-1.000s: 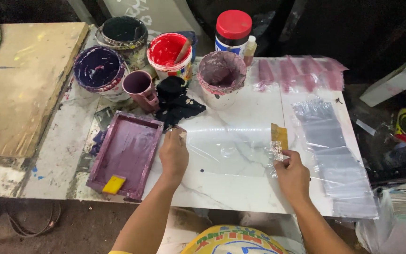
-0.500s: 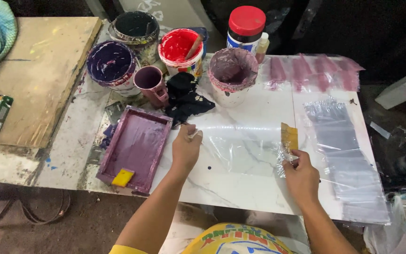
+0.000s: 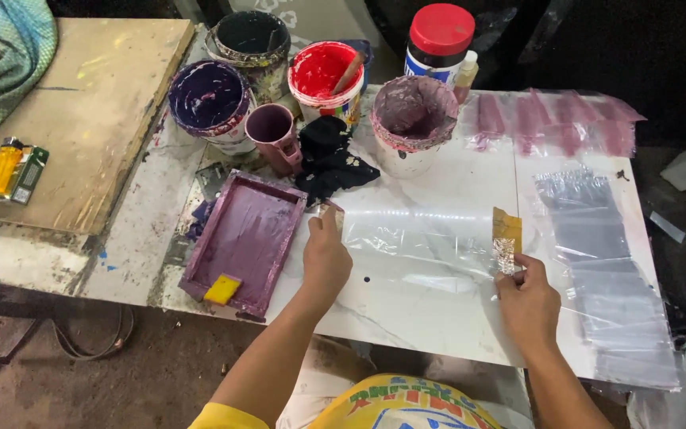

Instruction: Preparing a workbench by wiping it down, arranging plastic sheets, and then mixing purple printing ink in a container using a spatula.

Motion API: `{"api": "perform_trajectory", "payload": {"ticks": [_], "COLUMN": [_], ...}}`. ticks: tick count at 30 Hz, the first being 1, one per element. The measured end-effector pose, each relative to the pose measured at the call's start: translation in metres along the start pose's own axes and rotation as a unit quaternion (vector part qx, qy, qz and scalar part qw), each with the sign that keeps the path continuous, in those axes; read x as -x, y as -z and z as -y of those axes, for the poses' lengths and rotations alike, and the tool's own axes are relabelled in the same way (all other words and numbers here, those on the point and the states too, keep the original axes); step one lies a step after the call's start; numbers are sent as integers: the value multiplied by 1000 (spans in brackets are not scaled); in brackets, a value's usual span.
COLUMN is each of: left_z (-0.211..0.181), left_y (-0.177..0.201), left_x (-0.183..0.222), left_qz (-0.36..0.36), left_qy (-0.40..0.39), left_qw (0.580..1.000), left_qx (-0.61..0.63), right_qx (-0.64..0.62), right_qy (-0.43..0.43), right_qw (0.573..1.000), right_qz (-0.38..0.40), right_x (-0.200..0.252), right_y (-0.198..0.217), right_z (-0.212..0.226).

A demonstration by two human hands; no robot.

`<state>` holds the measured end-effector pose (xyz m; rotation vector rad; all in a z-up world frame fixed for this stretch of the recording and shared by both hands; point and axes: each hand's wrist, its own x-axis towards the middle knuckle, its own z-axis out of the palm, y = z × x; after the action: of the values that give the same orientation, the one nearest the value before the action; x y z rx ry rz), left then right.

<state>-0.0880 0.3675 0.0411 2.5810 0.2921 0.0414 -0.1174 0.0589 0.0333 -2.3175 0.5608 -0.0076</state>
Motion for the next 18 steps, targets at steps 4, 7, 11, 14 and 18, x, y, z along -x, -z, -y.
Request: {"api": "perform_trajectory", "payload": {"ticks": [4,7,11,14,18], "left_z": [27,37,41,32,26], "left_y": [-31,-41,-53,-56,-58], "left_x": [-11,-18,-16,-7,6], "left_qz": [-58,-201,-225,-183,-141], "left_qy": [-64,-139,-192,-204,-212], "left_qw": [994,968,951,961,964], "left_qx": [-65,-64,-88,-45,74], "right_qx": [-15,-16,-9,0,3], "right_qy": [8,4,0,-7,1], "right_qw": [1000,1000,1000,1000,1000], "right_qz": [1,9,21,26,29], "right_x": [5,2,-7,-10,-11], "right_y": [0,-4,-10,-11,-11], "right_z": [8,7,4,2,0]}}
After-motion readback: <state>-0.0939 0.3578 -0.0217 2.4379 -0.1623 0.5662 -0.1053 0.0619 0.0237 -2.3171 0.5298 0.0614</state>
